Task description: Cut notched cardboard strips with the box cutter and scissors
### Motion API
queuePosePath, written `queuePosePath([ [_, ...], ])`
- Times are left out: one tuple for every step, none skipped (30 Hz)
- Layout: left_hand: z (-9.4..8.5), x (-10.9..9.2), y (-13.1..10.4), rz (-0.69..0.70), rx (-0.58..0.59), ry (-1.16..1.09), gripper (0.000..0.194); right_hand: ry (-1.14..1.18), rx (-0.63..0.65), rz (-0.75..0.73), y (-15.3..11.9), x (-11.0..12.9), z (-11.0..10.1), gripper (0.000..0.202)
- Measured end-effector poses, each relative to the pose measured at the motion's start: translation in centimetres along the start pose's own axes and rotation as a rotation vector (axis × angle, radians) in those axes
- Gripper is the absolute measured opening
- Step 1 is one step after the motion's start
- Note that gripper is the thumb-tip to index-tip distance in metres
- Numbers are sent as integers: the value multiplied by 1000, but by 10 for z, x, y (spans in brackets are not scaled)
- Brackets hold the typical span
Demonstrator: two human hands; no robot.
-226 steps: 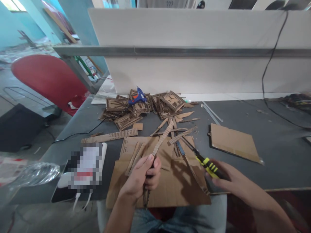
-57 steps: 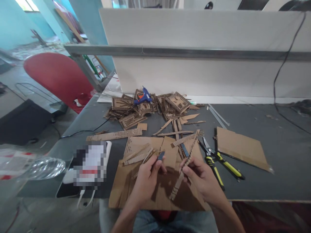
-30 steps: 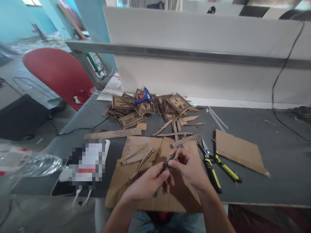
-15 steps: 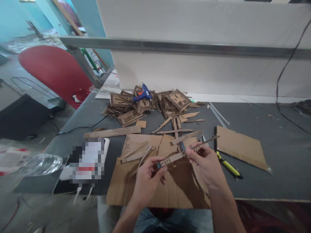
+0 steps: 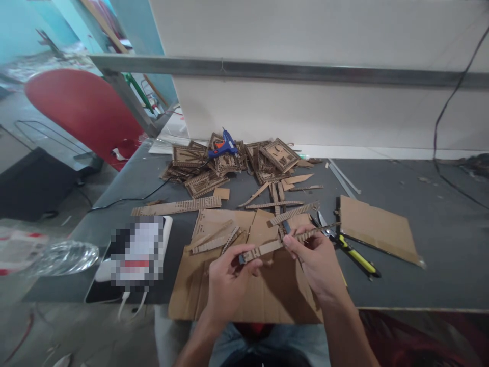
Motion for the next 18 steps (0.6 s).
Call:
queuePosePath([
  [0, 0, 0, 3, 0, -11, 20, -2, -6, 2, 0, 0, 1, 36],
  [-1, 0, 0, 6, 5, -22, 20, -2, -13, 2, -1, -1, 1, 37],
  [-1, 0, 0, 7, 14, -31, 19, -1, -21, 2, -1, -2, 2, 39],
  [-1, -1, 0, 8, 21, -39, 19, 3, -29, 2, -1, -2, 2, 40],
  [-2, -2, -1, 5, 26, -42, 18, 6, -34, 2, -2, -3, 2, 41],
  [-2, -3, -1, -9, 25, -40, 18, 8, -36, 2, -3, -3, 2, 42],
  [-2, -4, -1, -33, 15, -34, 17, 8, -32, 5, -3, -3, 3, 42],
  [-2, -4, -1, -65, 1, -29, 17, 6, -27, 6, -4, -3, 3, 42],
  [-2, -5, -1, -98, -13, -29, 18, 3, -20, 8, -5, -3, 3, 42],
  [-2, -5, -2, -127, -20, -32, 19, 0, -12, 9, -6, -2, 3, 41],
  [-2, -5, -2, -151, -21, -38, 20, -4, -5, 8, -6, -1, 3, 40],
  [-2, -5, -2, -163, -21, -42, 21, -9, 3, 7, -6, 0, 2, 39],
  [-3, -5, -2, -168, -19, -40, 22, -15, 14, 6, -6, 1, 2, 37],
  [-3, -6, -2, -169, -21, -35, 23, -23, 30, 6, -6, 2, 1, 35],
  [-4, -6, -2, -167, -28, -27, 24, -33, 45, 6, -6, 2, 0, 33],
  [-5, -7, -2, -164, -36, -17, 24, -43, 53, 5, -6, 3, -1, 32],
  [-5, -8, -2, -160, -44, -9, 24, -52, 59, 4, -6, 4, -2, 31],
  [-6, -9, -2, -154, -50, -3, 23, -62, 59, 2, -6, 4, -3, 30],
])
Point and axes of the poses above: each hand's wrist, its own y-axis towards the middle knuckle, its own z-axis out of the palm, x = y × z, the point moved 1 cm from there along y, towards the middle knuckle, and after that the axes turned 4 degrees about -z, right-handed, at the moved point
